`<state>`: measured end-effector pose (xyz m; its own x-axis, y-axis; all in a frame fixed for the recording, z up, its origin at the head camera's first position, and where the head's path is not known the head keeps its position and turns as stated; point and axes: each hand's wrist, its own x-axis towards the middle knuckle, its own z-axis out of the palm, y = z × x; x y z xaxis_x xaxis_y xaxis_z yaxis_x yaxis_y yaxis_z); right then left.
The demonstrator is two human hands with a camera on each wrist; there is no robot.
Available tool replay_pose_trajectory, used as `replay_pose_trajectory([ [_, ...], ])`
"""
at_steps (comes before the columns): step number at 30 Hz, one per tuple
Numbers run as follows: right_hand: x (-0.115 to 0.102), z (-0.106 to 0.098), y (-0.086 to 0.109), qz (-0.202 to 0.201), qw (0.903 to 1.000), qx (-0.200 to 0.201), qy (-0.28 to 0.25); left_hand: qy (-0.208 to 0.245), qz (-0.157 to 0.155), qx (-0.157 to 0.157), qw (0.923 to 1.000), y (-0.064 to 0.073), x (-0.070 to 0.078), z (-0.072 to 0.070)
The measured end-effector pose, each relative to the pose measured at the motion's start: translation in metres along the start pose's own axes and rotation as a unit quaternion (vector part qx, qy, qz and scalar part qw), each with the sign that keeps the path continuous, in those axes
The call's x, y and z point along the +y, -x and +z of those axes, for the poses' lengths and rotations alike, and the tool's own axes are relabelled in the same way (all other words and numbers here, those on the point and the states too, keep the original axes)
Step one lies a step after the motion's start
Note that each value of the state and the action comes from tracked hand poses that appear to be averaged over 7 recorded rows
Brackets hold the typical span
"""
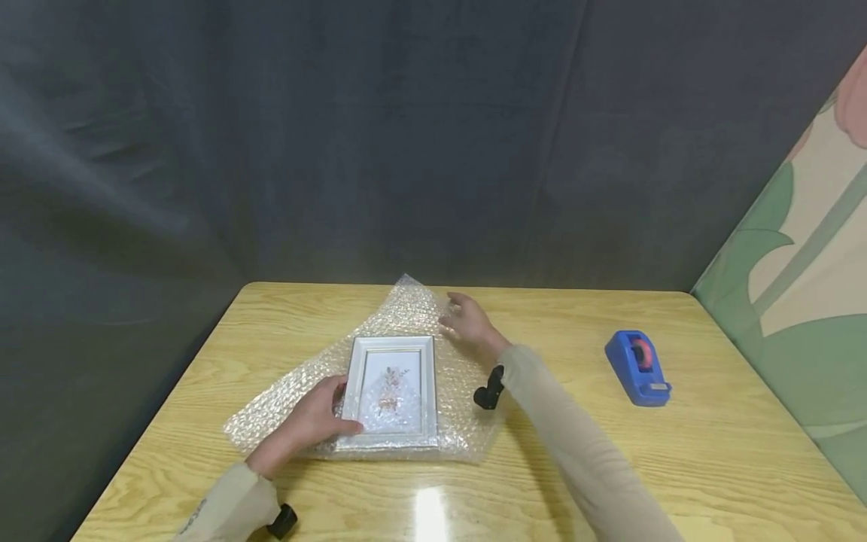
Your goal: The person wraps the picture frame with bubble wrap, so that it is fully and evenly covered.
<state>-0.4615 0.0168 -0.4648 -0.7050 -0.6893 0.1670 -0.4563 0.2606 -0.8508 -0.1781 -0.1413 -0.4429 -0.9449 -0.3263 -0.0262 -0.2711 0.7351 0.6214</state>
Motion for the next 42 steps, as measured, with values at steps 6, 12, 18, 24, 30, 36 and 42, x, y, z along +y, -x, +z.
replay_pose_trajectory([
  [6, -0.021, -0.001, -0.003, -0.044, 0.997, 0.035, 0.052, 0.002, -0.001, -0.003, 1.0, 0.001, 0.0, -0.001],
  [12, -0.041, 0.008, 0.0, -0.113, 0.9905, 0.027, 0.073, 0.004, -0.002, -0.005, 1.0, 0.002, 0.0, -0.001],
  [18, -0.054, 0.021, 0.002, -0.185, 0.9808, 0.019, 0.058, 0.001, -0.003, -0.003, 1.0, 0.002, 0.0, 0.0],
  [24, -0.062, 0.026, 0.007, -0.201, 0.9787, 0.017, 0.039, 0.001, -0.005, -0.005, 1.0, 0.001, 0.0, 0.0],
  [30, -0.067, 0.027, 0.012, -0.201, 0.9783, 0.023, 0.046, 0.007, -0.002, -0.006, 1.0, 0.001, -0.001, 0.001],
  [36, -0.072, 0.03, 0.024, -0.193, 0.9803, 0.022, 0.035, 0.026, 0.004, -0.009, 0.9996, 0.0, -0.002, 0.001],
  [42, -0.068, 0.035, 0.044, -0.202, 0.9787, -0.025, 0.027, 0.023, 0.008, -0.004, 0.9997, 0.001, -0.002, 0.001],
])
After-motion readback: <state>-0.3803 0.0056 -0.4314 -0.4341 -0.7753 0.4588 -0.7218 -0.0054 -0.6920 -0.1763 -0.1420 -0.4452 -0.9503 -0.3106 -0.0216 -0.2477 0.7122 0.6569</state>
